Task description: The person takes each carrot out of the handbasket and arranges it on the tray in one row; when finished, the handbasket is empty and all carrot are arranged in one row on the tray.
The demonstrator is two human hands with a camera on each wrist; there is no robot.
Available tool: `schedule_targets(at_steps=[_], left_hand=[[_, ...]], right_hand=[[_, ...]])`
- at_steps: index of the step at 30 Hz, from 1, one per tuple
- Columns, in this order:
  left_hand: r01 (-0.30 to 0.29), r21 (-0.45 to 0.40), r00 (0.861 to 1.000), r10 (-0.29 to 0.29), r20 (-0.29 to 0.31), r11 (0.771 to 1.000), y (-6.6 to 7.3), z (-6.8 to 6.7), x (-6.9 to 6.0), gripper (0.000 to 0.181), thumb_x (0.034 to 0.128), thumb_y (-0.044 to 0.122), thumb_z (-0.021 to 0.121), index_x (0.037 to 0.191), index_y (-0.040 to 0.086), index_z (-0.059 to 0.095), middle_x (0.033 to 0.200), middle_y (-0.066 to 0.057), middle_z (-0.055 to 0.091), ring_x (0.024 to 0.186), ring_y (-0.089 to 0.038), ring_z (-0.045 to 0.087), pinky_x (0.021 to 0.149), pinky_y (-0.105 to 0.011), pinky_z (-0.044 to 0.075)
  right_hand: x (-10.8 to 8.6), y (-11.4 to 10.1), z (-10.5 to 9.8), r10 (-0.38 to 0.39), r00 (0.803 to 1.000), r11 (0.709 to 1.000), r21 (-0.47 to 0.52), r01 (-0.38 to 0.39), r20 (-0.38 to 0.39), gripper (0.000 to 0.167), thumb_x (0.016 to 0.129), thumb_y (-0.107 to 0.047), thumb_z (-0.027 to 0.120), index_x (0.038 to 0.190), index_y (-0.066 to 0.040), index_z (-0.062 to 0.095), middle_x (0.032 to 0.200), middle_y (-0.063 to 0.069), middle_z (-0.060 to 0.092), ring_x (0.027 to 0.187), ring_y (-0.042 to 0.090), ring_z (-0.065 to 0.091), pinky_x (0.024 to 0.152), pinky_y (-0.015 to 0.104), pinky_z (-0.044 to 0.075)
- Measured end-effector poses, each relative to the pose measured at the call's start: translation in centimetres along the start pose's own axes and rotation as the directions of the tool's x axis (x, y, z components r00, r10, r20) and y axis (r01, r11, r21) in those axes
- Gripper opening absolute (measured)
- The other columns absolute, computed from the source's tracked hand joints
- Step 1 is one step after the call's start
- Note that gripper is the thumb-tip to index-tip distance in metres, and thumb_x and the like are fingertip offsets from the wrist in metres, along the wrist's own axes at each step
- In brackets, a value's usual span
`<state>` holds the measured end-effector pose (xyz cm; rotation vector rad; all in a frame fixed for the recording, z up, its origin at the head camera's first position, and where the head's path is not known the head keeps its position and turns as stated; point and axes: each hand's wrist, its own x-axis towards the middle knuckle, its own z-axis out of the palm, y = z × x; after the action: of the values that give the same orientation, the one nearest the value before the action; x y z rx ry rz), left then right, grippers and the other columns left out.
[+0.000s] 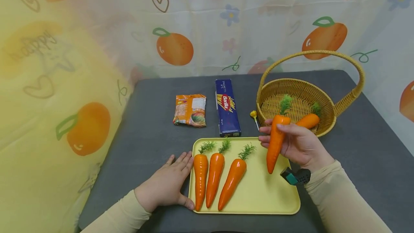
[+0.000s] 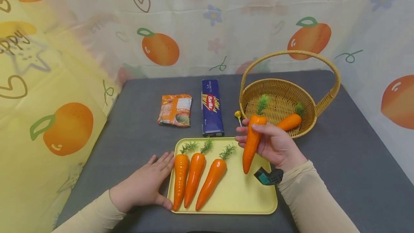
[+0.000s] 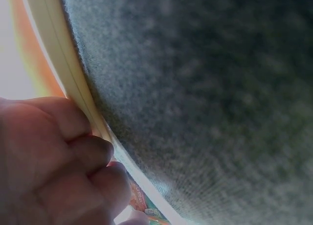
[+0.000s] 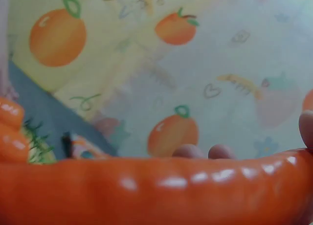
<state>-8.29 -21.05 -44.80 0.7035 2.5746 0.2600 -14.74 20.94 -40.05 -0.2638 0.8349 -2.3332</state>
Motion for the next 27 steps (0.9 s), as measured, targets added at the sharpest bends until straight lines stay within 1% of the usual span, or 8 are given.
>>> schedule_targets(at_steps=[3, 8, 12, 16, 20, 22, 24, 27], left_hand=[[-0.004, 0.001, 1.000, 0.004, -0.005, 1.000, 0.0, 0.0, 0.0, 0.147, 0.0682, 0.090, 0.081, 0.173, 0.000, 0.031, 0.183, -0.018, 0.021, 0.170, -0.040, 0.023, 0.135, -0.070, 0.017], [-0.006, 0.001, 1.000, 0.006, -0.008, 1.000, 0.0, 0.0, -0.1, 0.147, 0.0681, 0.089, 0.082, 0.173, -0.001, 0.031, 0.183, -0.019, 0.021, 0.170, -0.041, 0.023, 0.134, -0.070, 0.017], [-0.006, 0.006, 1.000, 0.006, -0.011, 1.000, 0.0, 0.0, -0.1, 0.147, 0.0680, 0.089, 0.082, 0.172, -0.001, 0.032, 0.183, -0.019, 0.022, 0.170, -0.041, 0.024, 0.134, -0.070, 0.018], [-0.006, 0.016, 1.000, 0.006, -0.016, 1.000, 0.1, 0.0, -0.1, 0.147, 0.0679, 0.089, 0.082, 0.172, -0.001, 0.032, 0.182, -0.019, 0.023, 0.170, -0.040, 0.024, 0.134, -0.070, 0.019], [-0.004, 0.017, 1.000, 0.004, -0.016, 1.000, 0.1, 0.0, -0.1, 0.146, 0.0681, 0.088, 0.083, 0.172, -0.001, 0.032, 0.182, -0.020, 0.024, 0.169, -0.041, 0.025, 0.134, -0.070, 0.019], [-0.003, 0.019, 1.000, 0.003, -0.016, 1.000, 0.1, 0.0, -0.1, 0.146, 0.0681, 0.088, 0.083, 0.172, -0.001, 0.032, 0.182, -0.020, 0.024, 0.169, -0.041, 0.025, 0.134, -0.070, 0.019], [-0.002, 0.022, 1.000, 0.003, -0.016, 1.000, 0.1, 0.0, -0.1, 0.146, 0.0680, 0.088, 0.083, 0.172, -0.001, 0.033, 0.182, -0.020, 0.024, 0.169, -0.041, 0.025, 0.134, -0.070, 0.020], [-0.003, 0.027, 1.000, 0.003, -0.019, 1.000, 0.0, 0.2, 0.0, 0.146, 0.0681, 0.089, 0.083, 0.172, -0.001, 0.032, 0.182, -0.020, 0.024, 0.170, -0.041, 0.024, 0.134, -0.070, 0.019]], right_hand=[[-0.2, 1.5, -0.6, 0.041, 0.997, 0.998, -0.052, -0.044, -0.067, 0.033, 0.119, -0.011, 0.043, 0.133, -0.006, 0.072, 0.128, 0.015, 0.079, 0.122, 0.034, 0.077, 0.110, 0.048, 0.060], [-0.7, 3.7, -1.5, 0.135, 0.979, 0.987, -0.065, -0.147, -0.154, 0.027, 0.118, -0.016, 0.050, 0.134, -0.011, 0.071, 0.130, 0.015, 0.077, 0.122, 0.034, 0.077, 0.109, 0.049, 0.060], [-1.3, 5.0, -1.9, 0.178, 0.960, 0.976, -0.083, -0.200, -0.216, 0.024, 0.117, -0.016, 0.054, 0.141, -0.014, 0.058, 0.133, 0.013, 0.075, 0.121, 0.032, 0.077, 0.109, 0.049, 0.061], [-1.9, 5.8, -2.1, 0.202, 0.949, 0.959, -0.149, -0.242, -0.242, 0.042, 0.116, -0.015, 0.057, 0.154, -0.014, 0.039, 0.137, 0.007, 0.072, 0.123, 0.027, 0.075, 0.108, 0.046, 0.061], [-2.2, 6.5, -2.1, 0.239, 0.943, 0.923, -0.247, -0.295, -0.233, 0.071, 0.116, -0.018, 0.057, 0.172, -0.008, 0.015, 0.146, 0.003, 0.065, 0.128, 0.023, 0.070, 0.111, 0.045, 0.059], [-2.2, 6.8, -2.0, 0.247, 0.937, 0.899, -0.301, -0.317, -0.248, 0.082, 0.115, -0.019, 0.059, 0.175, -0.005, 0.006, 0.158, 0.010, 0.056, 0.131, 0.022, 0.069, 0.111, 0.045, 0.059], [-2.1, 7.0, -1.7, 0.248, 0.930, 0.869, -0.362, -0.338, -0.272, 0.087, 0.112, -0.018, 0.062, 0.175, -0.004, 0.004, 0.167, 0.021, 0.044, 0.130, 0.021, 0.068, 0.111, 0.046, 0.059], [-2.2, 7.2, -1.1, 0.239, 0.922, 0.826, -0.435, -0.359, -0.306, 0.087, 0.109, -0.016, 0.065, 0.175, -0.003, 0.010, 0.173, 0.033, 0.027, 0.128, 0.021, 0.068, 0.111, 0.051, 0.057]])
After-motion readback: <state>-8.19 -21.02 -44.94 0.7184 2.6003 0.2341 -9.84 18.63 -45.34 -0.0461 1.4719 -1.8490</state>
